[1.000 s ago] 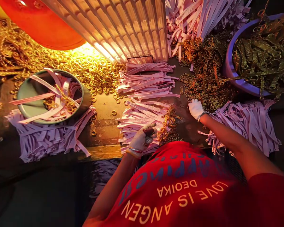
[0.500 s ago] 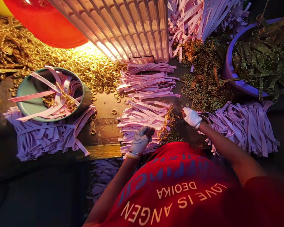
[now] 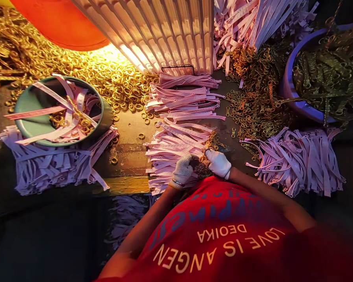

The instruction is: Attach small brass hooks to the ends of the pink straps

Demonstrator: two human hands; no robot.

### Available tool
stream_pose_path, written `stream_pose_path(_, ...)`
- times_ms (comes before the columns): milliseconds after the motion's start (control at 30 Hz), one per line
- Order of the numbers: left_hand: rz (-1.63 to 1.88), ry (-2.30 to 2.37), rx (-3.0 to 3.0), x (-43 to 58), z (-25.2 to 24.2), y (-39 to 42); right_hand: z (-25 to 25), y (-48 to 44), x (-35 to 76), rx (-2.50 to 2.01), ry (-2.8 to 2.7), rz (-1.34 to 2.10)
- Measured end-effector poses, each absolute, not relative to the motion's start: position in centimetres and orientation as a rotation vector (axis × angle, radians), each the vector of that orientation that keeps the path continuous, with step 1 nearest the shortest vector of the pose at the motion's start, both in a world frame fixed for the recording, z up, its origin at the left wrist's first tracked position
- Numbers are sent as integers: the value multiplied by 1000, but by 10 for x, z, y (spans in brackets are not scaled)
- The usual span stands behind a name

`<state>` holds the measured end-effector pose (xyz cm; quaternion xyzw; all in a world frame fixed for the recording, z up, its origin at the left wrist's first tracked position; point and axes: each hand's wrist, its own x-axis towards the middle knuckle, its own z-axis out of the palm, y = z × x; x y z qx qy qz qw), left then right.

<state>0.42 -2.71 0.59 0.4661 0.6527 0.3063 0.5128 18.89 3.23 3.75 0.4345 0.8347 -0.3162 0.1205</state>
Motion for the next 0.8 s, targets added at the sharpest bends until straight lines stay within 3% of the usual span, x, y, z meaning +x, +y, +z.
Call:
stream_pose_path(400,788,1636,933,6,15,-25,41,33,169,1265,2377,-995)
stream_pose_path(667,650,1370,869,7,58,-17,28,26,207,1426,2681,-1413)
stream_pose_path(800,649,1240,715,13,75,-13,29,20,213,1524,2713,-1353)
